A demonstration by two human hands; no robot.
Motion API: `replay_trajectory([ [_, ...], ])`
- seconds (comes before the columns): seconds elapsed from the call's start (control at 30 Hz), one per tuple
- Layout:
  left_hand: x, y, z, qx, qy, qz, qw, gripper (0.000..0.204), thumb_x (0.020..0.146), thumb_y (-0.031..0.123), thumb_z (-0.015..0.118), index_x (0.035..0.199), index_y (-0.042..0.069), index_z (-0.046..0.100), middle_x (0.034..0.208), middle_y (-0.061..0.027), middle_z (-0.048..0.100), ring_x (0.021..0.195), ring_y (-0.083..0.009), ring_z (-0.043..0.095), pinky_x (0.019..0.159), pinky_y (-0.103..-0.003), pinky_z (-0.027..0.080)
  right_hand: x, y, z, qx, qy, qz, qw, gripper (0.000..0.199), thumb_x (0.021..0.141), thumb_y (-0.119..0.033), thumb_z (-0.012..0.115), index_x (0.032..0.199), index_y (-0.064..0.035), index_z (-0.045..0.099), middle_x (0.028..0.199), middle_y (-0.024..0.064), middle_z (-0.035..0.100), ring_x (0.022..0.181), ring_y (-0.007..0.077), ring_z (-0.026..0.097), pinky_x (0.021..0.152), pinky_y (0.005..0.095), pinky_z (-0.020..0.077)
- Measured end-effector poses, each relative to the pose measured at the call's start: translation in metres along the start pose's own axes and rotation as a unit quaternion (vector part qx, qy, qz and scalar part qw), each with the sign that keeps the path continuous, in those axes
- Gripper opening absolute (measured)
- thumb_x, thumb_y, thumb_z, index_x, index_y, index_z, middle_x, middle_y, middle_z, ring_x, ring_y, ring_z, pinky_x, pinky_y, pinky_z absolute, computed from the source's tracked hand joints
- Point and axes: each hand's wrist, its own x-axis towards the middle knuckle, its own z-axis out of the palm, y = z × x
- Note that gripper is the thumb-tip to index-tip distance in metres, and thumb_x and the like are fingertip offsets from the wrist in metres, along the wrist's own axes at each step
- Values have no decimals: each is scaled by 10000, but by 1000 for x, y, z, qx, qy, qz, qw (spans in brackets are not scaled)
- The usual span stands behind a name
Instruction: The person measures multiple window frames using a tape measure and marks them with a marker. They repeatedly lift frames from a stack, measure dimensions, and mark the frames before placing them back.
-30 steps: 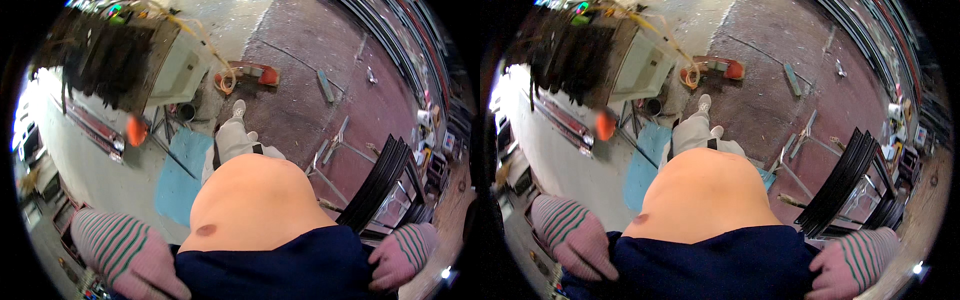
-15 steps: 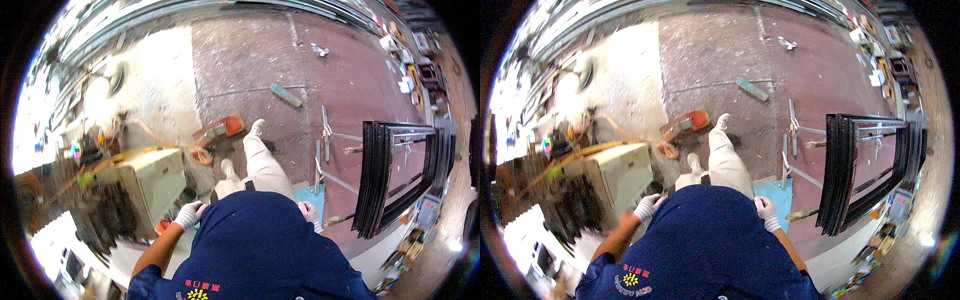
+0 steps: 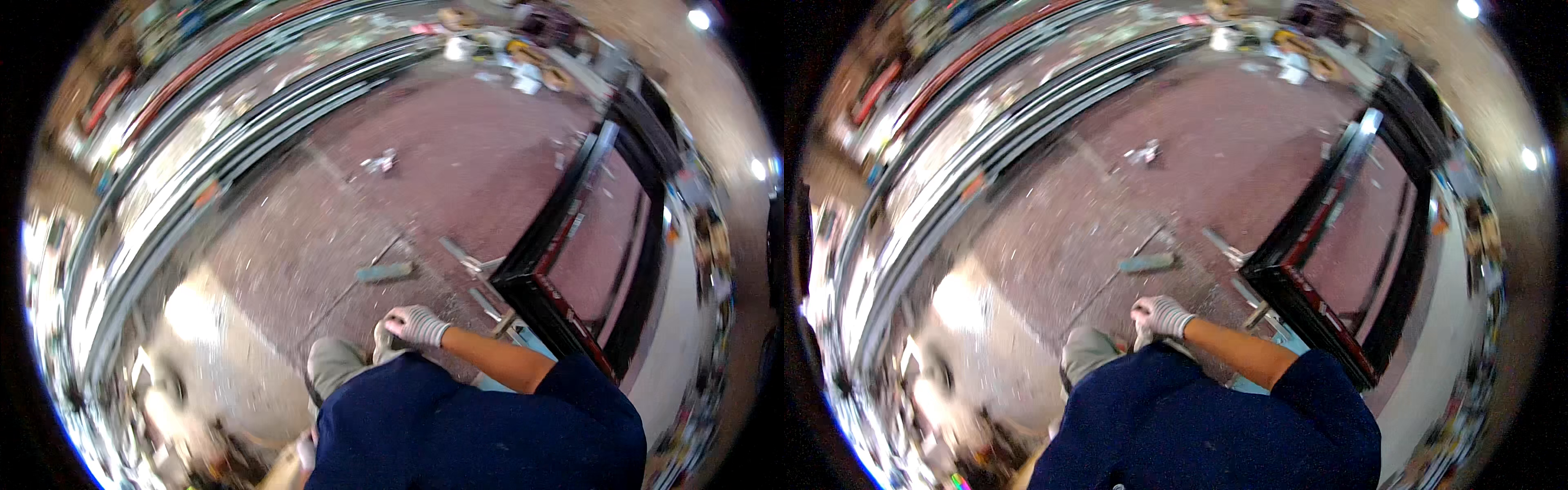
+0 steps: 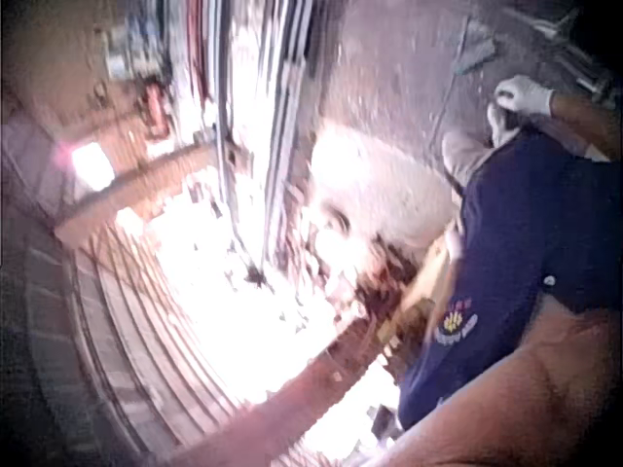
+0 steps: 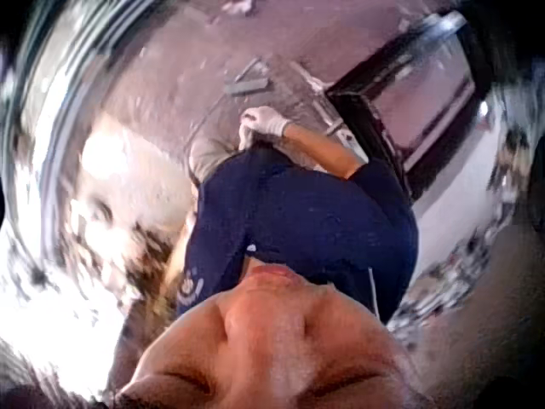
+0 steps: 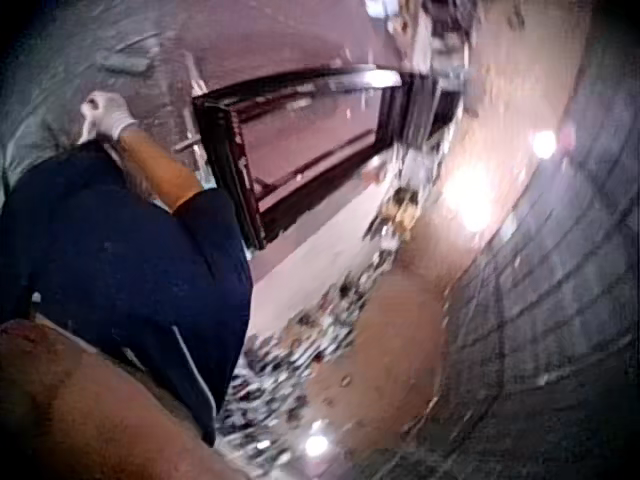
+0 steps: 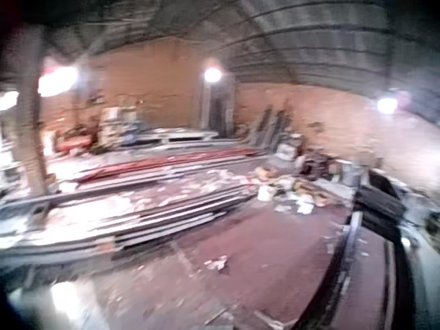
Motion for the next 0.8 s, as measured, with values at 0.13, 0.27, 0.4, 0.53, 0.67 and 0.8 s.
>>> replay_trajectory([
  [0.13, 125, 69, 3, 61, -26, -18, 998, 409, 958, 340, 577, 837, -35, 688, 785, -174, 712, 726, -227, 655, 714, -404, 501, 26, 8, -56, 7, 111, -26, 993, 356, 920, -385, 570, 1069, -81, 680, 994, 173, 702, 938, 367, 666, 833, 435, 521],
  [0.27, 251, 145, -7, 138, -82, 27, 987, 408, 946, 340, 578, 828, -36, 685, 794, -183, 714, 745, -249, 666, 726, -426, 500, 49, 16, -91, 42, 255, -15, 966, 323, 930, -335, 565, 1004, -50, 695, 991, 173, 698, 912, 373, 657, 799, 434, 521],
  [0.4, 388, 207, -29, 209, -92, 122, 966, 407, 933, 340, 580, 819, -37, 683, 804, -192, 717, 764, -272, 677, 739, -448, 500, 84, 19, -121, 40, 335, 8, 941, 283, 957, -281, 569, 1034, -42, 698, 967, 172, 698, 907, 356, 665, 796, 405, 527],
  [0.53, 533, 323, -61, 280, -79, 198, 936, 348, 919, 285, 591, 771, -20, 670, 760, -162, 710, 706, -240, 656, 662, -440, 497, 119, 17, -161, 69, 369, 95, 922, 285, 972, -276, 543, 1015, -33, 685, 949, 191, 688, 899, 375, 655, 786, 429, 513],
  [0.67, 635, 554, -76, 118, -106, 388, 908, 270, 887, 188, 591, 714, -13, 646, 613, -88, 615, 561, -140, 537, 524, -341, 424, 125, 19, -201, 32, 420, 115, 899, 304, 968, -271, 528, 997, -4, 671, 924, 214, 676, 889, 398, 642, 773, 460, 501],
  [0.8, 703, 694, -63, 72, -63, 384, 919, 319, 929, 254, 615, 750, -11, 614, 644, -97, 581, 601, -167, 483, 589, -344, 424, 130, 25, -264, 23, 493, 126, 861, 302, 940, -276, 537, 945, -6, 672, 896, 212, 670, 868, 405, 632, 764, 473, 495],
])
